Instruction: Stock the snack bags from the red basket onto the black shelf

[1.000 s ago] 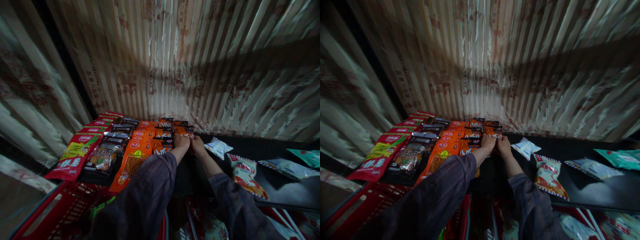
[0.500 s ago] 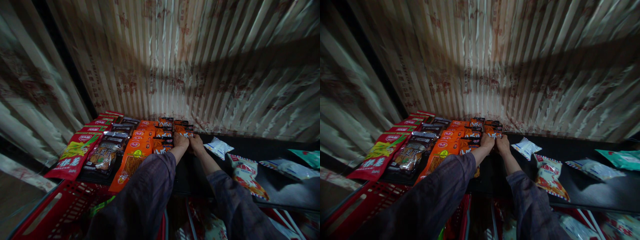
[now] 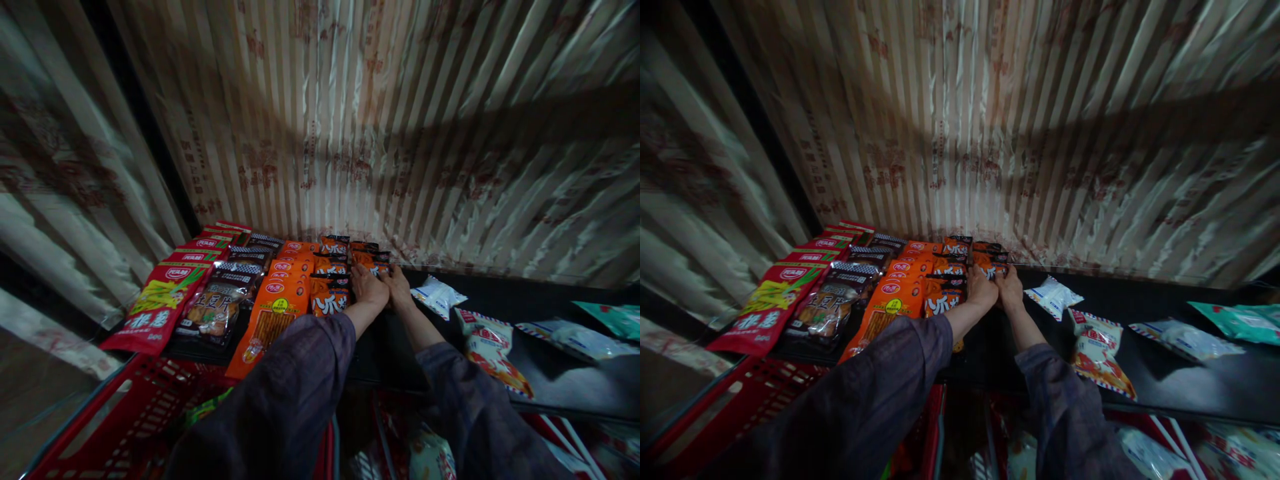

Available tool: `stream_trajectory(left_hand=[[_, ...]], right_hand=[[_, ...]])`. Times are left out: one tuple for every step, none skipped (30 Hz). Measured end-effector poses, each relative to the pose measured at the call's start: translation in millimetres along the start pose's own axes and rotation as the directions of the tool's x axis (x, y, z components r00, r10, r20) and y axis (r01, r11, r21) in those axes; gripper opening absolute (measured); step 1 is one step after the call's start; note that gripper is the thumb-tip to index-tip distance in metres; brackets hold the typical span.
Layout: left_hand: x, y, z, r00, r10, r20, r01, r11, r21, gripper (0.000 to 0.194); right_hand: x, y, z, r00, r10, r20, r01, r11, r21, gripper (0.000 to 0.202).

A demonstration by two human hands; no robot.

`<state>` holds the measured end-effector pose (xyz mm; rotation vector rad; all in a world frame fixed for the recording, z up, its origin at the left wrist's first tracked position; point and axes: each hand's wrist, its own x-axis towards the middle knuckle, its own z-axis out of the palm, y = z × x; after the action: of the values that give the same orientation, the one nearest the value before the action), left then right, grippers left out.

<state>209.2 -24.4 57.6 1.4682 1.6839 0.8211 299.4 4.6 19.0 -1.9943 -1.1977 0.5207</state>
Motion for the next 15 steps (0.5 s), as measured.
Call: stream_trajectory(left_hand=[[-2,-1,-1.4,1.0,0.005,0.008,-0.005,1.0,0.001,0.063],[-4,-2,-3.2,1.0,0.016,0.016,-0.016,1.0,0.002,0.061],[-7,-2,-5.4,0.999,0.03,0.025,-0.03,1.0,0.003,0.057],[-9,-2,-8.1,0.998,0.045,0.035,-0.046,0.999,0.005,0.055],[-11,-3,-11.1,0.997,0.059,0.045,-0.059,0.998,0.005,0.053],[-14,-3,-14.3,0.996,0.07,0.053,-0.071,0.997,0.005,0.051],[-16,-3,-17.6,0.995,0.08,0.061,-0.08,0.997,0.004,0.049],[-19,-3,-20.8,0.994,0.089,0.07,-0.089,0.996,0.001,0.047],[-22,-3,-23.8,0.992,0.099,0.081,-0.099,0.995,-0.003,0.045],[-25,-4,-26.4,0.99,0.11,0.092,-0.109,0.994,-0.008,0.043],[-29,-5,-28.8,0.987,0.121,0.104,-0.12,0.993,-0.014,0.041],[-33,-6,-30.8,0.984,0.132,0.116,-0.131,0.991,-0.022,0.038],[-38,-8,-32.7,0.982,0.142,0.126,-0.14,0.99,-0.029,0.035],[-43,-10,-34.8,0.979,0.153,0.135,-0.149,0.988,-0.039,0.032],[-49,-13,-37.1,0.977,0.165,0.138,-0.159,0.986,-0.053,0.029]], right_hand=[[-1,-1,-1,1.0,-0.006,-0.001,0.006,1.0,-0.003,0.054],[-3,-3,-2,1.0,-0.01,-0.003,0.01,1.0,-0.004,0.053],[-5,-4,-3,1.0,-0.018,-0.005,0.018,1.0,-0.006,0.052],[-8,-6,-5,1.0,-0.031,-0.006,0.031,0.999,-0.011,0.051],[-11,-8,-6,0.999,-0.047,-0.008,0.047,0.999,-0.021,0.05],[-14,-10,-8,0.998,-0.066,-0.017,0.065,0.997,-0.034,0.05],[-18,-12,-9,0.996,-0.086,-0.034,0.084,0.995,-0.05,0.049],[-22,-14,-11,0.993,-0.104,-0.058,0.1,0.993,-0.066,0.049],[-27,-15,-13,0.989,-0.122,-0.082,0.115,0.99,-0.078,0.049],[-32,-16,-14,0.985,-0.135,-0.103,0.127,0.988,-0.084,0.049],[-37,-17,-16,0.983,-0.147,-0.114,0.138,0.987,-0.085,0.048],[-42,-18,-18,0.981,-0.157,-0.114,0.148,0.985,-0.083,0.048],[-49,-18,-20,0.98,-0.166,-0.107,0.158,0.984,-0.08,0.047],[-55,-19,-23,0.979,-0.178,-0.096,0.171,0.982,-0.077,0.047],[-63,-20,-25,0.978,-0.192,-0.085,0.186,0.98,-0.076,0.046]])
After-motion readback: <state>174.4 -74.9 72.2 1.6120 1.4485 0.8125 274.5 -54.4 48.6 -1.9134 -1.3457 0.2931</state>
